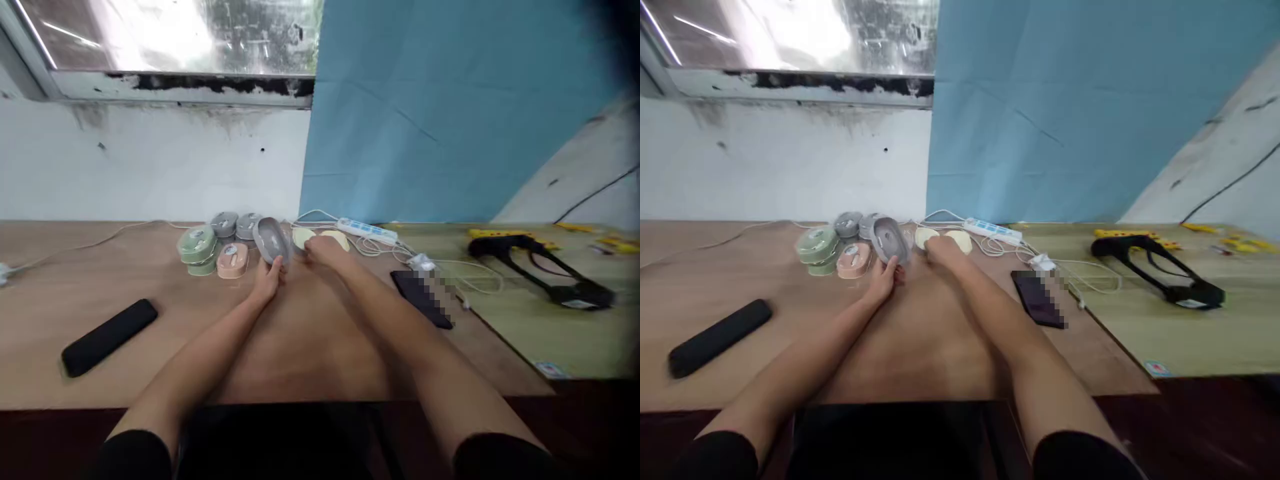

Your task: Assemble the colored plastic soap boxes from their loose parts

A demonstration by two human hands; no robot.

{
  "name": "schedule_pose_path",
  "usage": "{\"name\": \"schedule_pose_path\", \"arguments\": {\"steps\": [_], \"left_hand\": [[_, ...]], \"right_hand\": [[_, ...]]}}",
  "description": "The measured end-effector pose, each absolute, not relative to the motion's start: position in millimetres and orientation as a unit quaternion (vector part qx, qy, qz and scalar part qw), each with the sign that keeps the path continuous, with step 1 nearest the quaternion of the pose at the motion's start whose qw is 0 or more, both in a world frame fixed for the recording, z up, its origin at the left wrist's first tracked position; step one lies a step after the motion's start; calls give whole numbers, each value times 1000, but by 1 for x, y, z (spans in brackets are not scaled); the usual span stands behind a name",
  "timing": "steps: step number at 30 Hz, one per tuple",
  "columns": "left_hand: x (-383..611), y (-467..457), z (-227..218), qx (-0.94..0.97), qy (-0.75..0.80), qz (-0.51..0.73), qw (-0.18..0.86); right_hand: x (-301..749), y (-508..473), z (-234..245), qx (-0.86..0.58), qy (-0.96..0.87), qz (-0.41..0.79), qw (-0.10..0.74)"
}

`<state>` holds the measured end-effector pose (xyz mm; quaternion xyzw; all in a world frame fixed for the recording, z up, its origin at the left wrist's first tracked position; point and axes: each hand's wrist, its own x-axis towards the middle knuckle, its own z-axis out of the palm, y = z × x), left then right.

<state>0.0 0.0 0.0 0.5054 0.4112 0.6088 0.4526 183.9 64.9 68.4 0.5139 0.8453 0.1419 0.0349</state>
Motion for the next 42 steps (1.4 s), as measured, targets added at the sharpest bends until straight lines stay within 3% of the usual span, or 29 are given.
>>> {"name": "schedule_pose_path", "arguments": {"steps": [16,24,29,35,42], "left_hand": [[0,-1,3,511,422,602,446],[1,-2,5,511,419,600,452],[1,-1,2,509,425,598,451],[-3,4,0,521,459,577,429],[4,37,33,574,506,474,436]], "right_hand": [[198,77,77,499,861,94,32],[206,79,87,473,870,49,-129],[228,81,84,509,817,128,-238],[277,74,38,592,763,138,-220],[305,69,0,580,755,109,-285]]}}
